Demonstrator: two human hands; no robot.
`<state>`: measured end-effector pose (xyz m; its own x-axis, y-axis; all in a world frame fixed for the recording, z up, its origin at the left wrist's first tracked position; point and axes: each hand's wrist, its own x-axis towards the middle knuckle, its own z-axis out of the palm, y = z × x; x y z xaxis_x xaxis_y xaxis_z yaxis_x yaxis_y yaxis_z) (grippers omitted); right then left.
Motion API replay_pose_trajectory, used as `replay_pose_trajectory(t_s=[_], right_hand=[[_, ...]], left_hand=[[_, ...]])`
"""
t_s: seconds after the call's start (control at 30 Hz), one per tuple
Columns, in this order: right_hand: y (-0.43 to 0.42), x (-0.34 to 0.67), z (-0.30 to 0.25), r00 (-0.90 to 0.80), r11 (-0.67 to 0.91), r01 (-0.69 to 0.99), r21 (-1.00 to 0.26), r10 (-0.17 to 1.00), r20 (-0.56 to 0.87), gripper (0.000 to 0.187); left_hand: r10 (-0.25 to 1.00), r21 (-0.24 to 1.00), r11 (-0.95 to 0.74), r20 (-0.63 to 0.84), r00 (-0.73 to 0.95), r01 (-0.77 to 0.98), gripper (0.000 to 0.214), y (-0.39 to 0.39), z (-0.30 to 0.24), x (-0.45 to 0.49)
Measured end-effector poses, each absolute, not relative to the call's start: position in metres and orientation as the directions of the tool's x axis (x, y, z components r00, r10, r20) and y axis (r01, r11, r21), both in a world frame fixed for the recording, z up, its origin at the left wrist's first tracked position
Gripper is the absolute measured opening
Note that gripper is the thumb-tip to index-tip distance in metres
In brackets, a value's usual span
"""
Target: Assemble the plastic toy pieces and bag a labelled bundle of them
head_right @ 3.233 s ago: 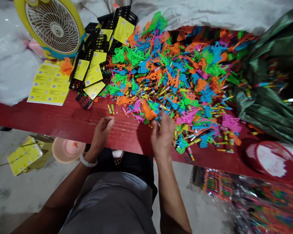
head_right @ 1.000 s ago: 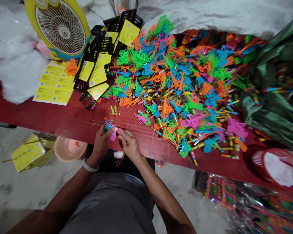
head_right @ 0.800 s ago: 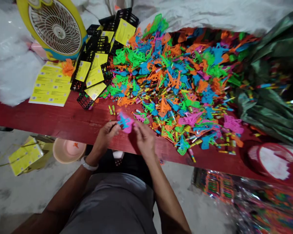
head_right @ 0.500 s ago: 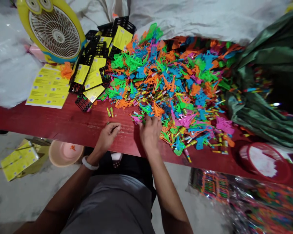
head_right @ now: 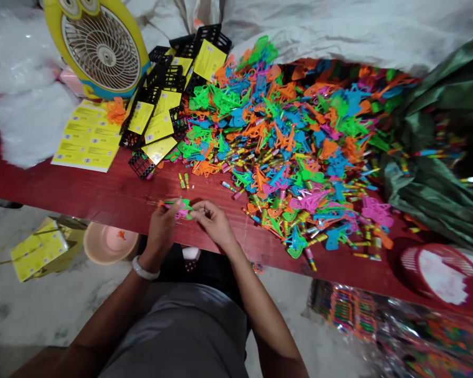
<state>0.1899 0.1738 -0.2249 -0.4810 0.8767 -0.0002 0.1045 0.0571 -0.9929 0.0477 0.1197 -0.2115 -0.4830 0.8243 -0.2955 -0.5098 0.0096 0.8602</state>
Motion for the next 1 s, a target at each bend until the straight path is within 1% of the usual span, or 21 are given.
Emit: replay_pose_trajectory(t_s=[0.07, 0.13, 0.17, 0.2, 0.23, 0.27, 0.33, 0.4, 0.53, 0.6, 0.63, 0.7, 0.77, 0.83, 0.9, 0.93, 1.0], right_hand=[[0.19, 0.174, -0.224, -0.47, 0.289, 0.22, -0.932, 0.868, 0.159, 0.019], [0.212, 0.158, -0.221, -0.533, 0.523, 0.351, -0.777, 0.794, 0.294, 0.026], [0.223, 0.15, -0.218, -0.598, 0.609, 0.403, -0.683, 0.74, 0.307, 0.029], [0.232, 0.143, -0.216, -0.656, 0.662, 0.452, -0.598, 0.701, 0.28, 0.03], [0.239, 0.136, -0.213, -0.686, 0.68, 0.507, -0.53, 0.69, 0.23, 0.03], [0.243, 0.129, -0.211, -0.683, 0.668, 0.57, -0.478, 0.709, 0.175, 0.029], [0.246, 0.119, -0.208, -0.604, 0.578, 0.699, -0.42, 0.792, 0.086, 0.026], [0.244, 0.113, -0.207, -0.514, 0.478, 0.776, -0.411, 0.858, 0.027, 0.027], [0.24, 0.106, -0.209, -0.438, 0.392, 0.834, -0.389, 0.898, -0.033, 0.032], [0.242, 0.107, -0.212, -0.437, 0.4, 0.837, -0.373, 0.899, -0.018, 0.031], [0.245, 0.109, -0.214, -0.453, 0.421, 0.821, -0.386, 0.892, 0.011, 0.029], [0.251, 0.115, -0.218, -0.514, 0.504, 0.736, -0.452, 0.85, 0.112, 0.027], [0.257, 0.122, -0.223, -0.6, 0.629, 0.6, -0.494, 0.762, 0.242, 0.028], [0.262, 0.127, -0.227, -0.7, 0.751, 0.474, -0.461, 0.638, 0.321, 0.031], [0.264, 0.13, -0.23, -0.788, 0.825, 0.399, -0.4, 0.531, 0.31, 0.03], [0.264, 0.13, -0.231, -0.815, 0.841, 0.384, -0.382, 0.503, 0.287, 0.028], [0.263, 0.131, -0.232, -0.825, 0.84, 0.385, -0.383, 0.499, 0.265, 0.023]], left_hand=[[0.756, 0.871, -0.051, -0.286, -0.589, -0.488, 0.03, 0.114, -0.209, 0.032], [0.727, 0.884, -0.039, -0.294, -0.62, -0.466, 0.031, 0.106, -0.207, 0.02], [0.719, 0.887, -0.024, -0.306, -0.624, -0.462, 0.032, 0.103, -0.207, 0.016], [0.714, 0.887, -0.009, -0.318, -0.624, -0.462, 0.033, 0.1, -0.207, 0.014], [0.708, 0.886, -0.002, -0.326, -0.626, -0.464, 0.033, 0.098, -0.208, 0.013], [0.702, 0.885, 0.001, -0.332, -0.63, -0.466, 0.033, 0.096, -0.21, 0.014], [0.687, 0.881, -0.002, -0.342, -0.641, -0.472, 0.034, 0.094, -0.213, 0.017], [0.678, 0.88, -0.002, -0.349, -0.647, -0.476, 0.035, 0.094, -0.216, 0.02], [0.682, 0.883, 0.006, -0.346, -0.644, -0.469, 0.036, 0.095, -0.22, 0.018], [0.682, 0.881, 0.007, -0.35, -0.642, -0.474, 0.036, 0.095, -0.221, 0.015], [0.681, 0.877, 0.004, -0.354, -0.641, -0.48, 0.036, 0.094, -0.222, 0.013], [0.68, 0.869, -0.004, -0.361, -0.638, -0.496, 0.036, 0.094, -0.223, 0.01], [0.678, 0.857, -0.012, -0.372, -0.635, -0.515, 0.036, 0.094, -0.224, 0.008], [0.668, 0.84, -0.028, -0.388, -0.635, -0.542, 0.036, 0.095, -0.223, 0.008], [0.66, 0.822, -0.048, -0.401, -0.636, -0.567, 0.036, 0.096, -0.222, 0.009], [0.655, 0.817, -0.057, -0.404, -0.639, -0.574, 0.036, 0.096, -0.221, 0.009], [0.649, 0.81, -0.062, -0.411, -0.641, -0.582, 0.036, 0.097, -0.22, 0.009]])
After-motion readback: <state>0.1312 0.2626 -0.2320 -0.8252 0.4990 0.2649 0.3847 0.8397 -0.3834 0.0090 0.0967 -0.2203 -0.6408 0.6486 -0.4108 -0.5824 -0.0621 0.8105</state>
